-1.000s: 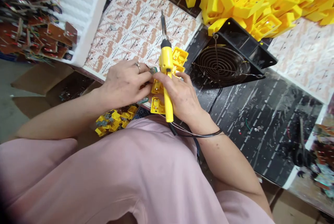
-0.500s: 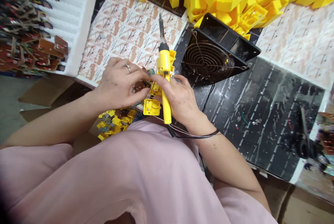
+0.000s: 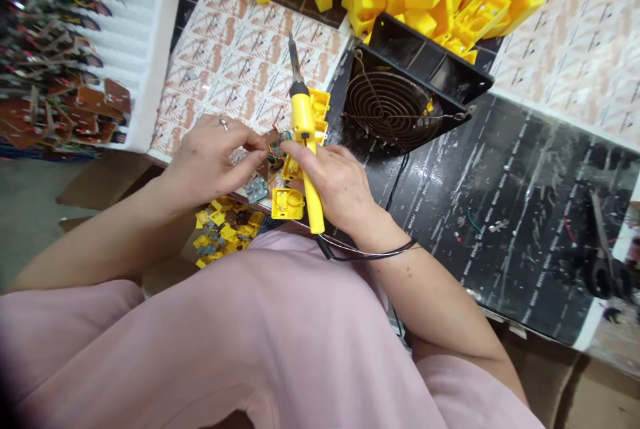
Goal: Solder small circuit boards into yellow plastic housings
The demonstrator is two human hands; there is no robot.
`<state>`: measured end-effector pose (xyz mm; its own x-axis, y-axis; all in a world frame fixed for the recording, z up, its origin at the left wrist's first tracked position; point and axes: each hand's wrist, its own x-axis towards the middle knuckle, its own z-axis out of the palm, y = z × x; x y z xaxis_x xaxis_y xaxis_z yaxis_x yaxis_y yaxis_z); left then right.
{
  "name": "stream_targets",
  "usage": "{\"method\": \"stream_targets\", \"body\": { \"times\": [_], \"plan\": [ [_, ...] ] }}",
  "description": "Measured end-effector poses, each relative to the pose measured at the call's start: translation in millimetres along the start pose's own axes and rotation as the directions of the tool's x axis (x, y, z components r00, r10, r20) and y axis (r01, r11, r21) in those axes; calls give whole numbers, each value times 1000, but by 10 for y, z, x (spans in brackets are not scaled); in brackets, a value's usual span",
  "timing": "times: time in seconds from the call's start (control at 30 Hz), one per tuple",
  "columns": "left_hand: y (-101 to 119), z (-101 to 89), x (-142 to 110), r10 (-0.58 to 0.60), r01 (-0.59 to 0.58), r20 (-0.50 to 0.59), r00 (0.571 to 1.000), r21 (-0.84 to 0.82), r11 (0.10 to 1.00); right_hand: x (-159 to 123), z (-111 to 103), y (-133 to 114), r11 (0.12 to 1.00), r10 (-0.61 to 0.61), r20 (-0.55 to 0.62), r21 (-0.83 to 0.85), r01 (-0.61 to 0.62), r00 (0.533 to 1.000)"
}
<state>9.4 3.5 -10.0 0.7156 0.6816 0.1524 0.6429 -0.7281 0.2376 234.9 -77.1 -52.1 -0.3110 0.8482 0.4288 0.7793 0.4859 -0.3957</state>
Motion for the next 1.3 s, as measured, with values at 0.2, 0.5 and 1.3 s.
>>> {"method": "stream_targets", "body": {
  "times": [0.2,0.5,1.3],
  "plan": [
    [108,-78,137,31,-46,99,995,157,987,-1,11,6,1000,-19,-7,-8,18,1000],
    [-73,8,-20,-16,13,-19,1000,-168,986,19,5,-9,999,-43,-12,-10,43,999],
    [-24,221,-135,282,-278,-194,940,44,959,457,55,86,983,-7,34,-184,13,999]
  ]
}}
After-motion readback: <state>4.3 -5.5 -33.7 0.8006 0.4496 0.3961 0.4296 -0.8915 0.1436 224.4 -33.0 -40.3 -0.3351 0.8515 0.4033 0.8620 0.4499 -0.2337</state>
